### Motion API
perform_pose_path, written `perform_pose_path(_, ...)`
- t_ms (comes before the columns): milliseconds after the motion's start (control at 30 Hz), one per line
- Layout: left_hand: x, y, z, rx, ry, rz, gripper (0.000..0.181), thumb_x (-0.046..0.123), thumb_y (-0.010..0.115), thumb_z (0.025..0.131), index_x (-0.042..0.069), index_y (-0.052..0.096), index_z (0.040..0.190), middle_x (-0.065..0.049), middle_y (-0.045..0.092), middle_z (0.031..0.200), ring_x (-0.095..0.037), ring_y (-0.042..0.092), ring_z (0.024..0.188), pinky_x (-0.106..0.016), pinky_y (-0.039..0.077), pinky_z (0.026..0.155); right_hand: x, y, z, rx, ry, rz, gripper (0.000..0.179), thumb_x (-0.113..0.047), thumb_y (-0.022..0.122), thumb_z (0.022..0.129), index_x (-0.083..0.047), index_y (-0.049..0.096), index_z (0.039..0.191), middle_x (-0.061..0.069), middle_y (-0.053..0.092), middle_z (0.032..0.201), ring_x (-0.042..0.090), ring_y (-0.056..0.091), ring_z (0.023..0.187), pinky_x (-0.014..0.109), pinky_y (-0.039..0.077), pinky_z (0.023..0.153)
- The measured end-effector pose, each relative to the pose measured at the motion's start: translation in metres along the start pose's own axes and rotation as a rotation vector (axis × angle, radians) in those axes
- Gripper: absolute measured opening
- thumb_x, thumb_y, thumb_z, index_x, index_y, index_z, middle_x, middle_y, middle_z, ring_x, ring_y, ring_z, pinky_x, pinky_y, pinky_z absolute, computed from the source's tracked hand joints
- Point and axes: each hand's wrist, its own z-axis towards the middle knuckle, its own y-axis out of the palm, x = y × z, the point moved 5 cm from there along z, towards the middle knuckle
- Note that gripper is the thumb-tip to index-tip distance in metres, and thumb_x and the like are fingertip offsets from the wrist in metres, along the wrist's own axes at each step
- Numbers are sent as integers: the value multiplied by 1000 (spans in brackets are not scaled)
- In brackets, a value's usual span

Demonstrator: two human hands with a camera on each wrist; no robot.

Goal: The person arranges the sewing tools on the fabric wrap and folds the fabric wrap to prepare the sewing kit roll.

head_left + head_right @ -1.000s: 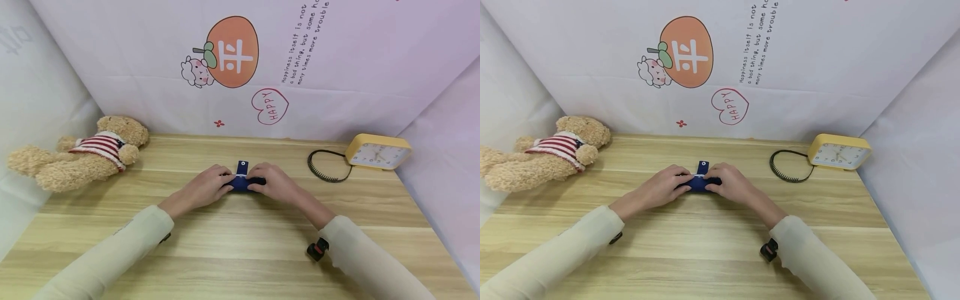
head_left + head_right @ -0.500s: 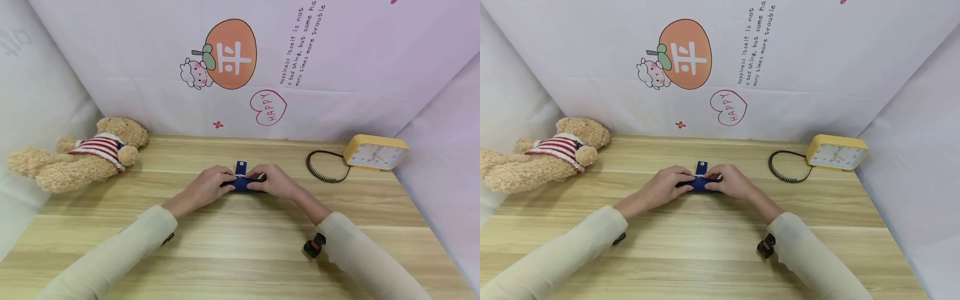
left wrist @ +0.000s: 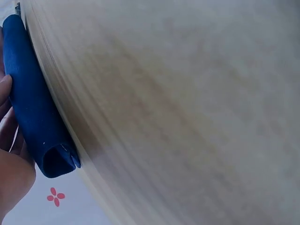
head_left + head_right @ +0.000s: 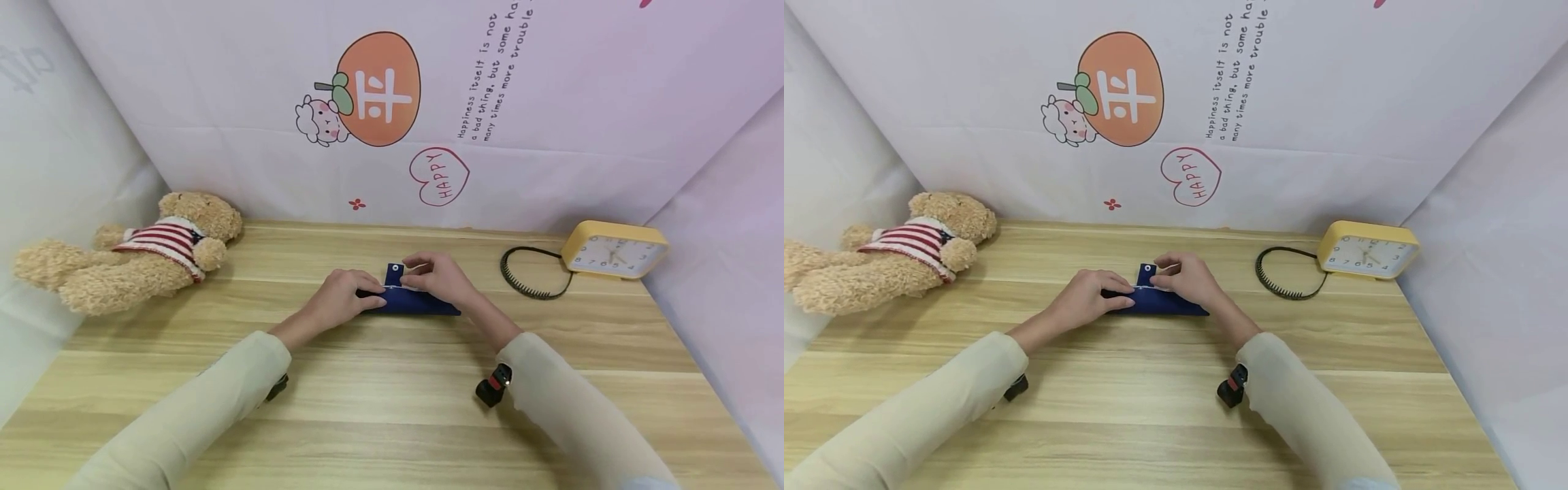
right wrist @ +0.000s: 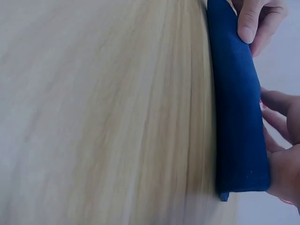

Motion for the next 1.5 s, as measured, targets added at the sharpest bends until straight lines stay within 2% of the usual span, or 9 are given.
perform_pose_path(100, 1, 0, 0, -1, 18, 14, 25, 19, 78, 91, 4, 78, 111, -8, 75, 110, -23, 70, 106, -38, 56, 93, 2, 1, 2, 19, 25, 39, 43, -10, 73, 94, 4, 62, 133, 20, 63, 132, 34, 64, 117, 39, 58, 89)
perform_pose_path(300, 6, 1, 0, 6, 123, 133, 21, 19, 77, 92, 5, 80, 107, -9, 76, 108, -23, 71, 104, -38, 56, 93, 2, 4, 5, 33, 19, 89, 39, -5, 71, 94, 7, 62, 131, 22, 65, 127, 34, 65, 113, 36, 59, 85)
perform_pose_path(500, 8, -1, -1, 25, 157, 170, 19, 18, 78, 91, 4, 81, 103, -11, 76, 107, -26, 72, 104, -40, 56, 92, 0, 6, 4, 24, -4, 142, 33, -3, 70, 95, 5, 66, 127, 19, 68, 111, 27, 67, 97, 32, 60, 79)
perform_pose_path(667, 11, -2, 0, 24, 182, 195, 18, 18, 78, 91, 4, 81, 103, -12, 76, 106, -26, 73, 102, -40, 58, 89, -4, 6, 1, 18, -45, 113, 24, -4, 69, 96, 2, 72, 119, 14, 71, 102, 23, 67, 85, 29, 58, 73)
perform_pose_path(967, 13, -2, 0, 17, 188, 185, 17, 16, 78, 91, 4, 81, 103, -11, 76, 103, -26, 73, 100, -38, 59, 87, -14, 11, -5, 21, -172, -36, 13, -5, 71, 95, -2, 78, 105, 10, 75, 102, 21, 68, 85, 29, 55, 73)
perform_pose_path(1233, 11, -2, 0, 13, 180, 185, 16, 17, 78, 91, 6, 81, 103, -9, 77, 102, -24, 74, 98, -37, 59, 86, -15, 14, -8, -20, -199, -92, 12, -5, 71, 95, -2, 78, 103, 9, 76, 99, 21, 69, 87, 33, 57, 76)
perform_pose_path(1500, 8, -2, 1, -3, 101, 129, 17, 18, 78, 92, 6, 81, 103, -7, 77, 99, -19, 74, 92, -31, 60, 78, -16, 14, -9, -24, -234, -172, 13, -9, 71, 96, -6, 79, 105, 5, 76, 99, 19, 69, 91, 36, 58, 81)
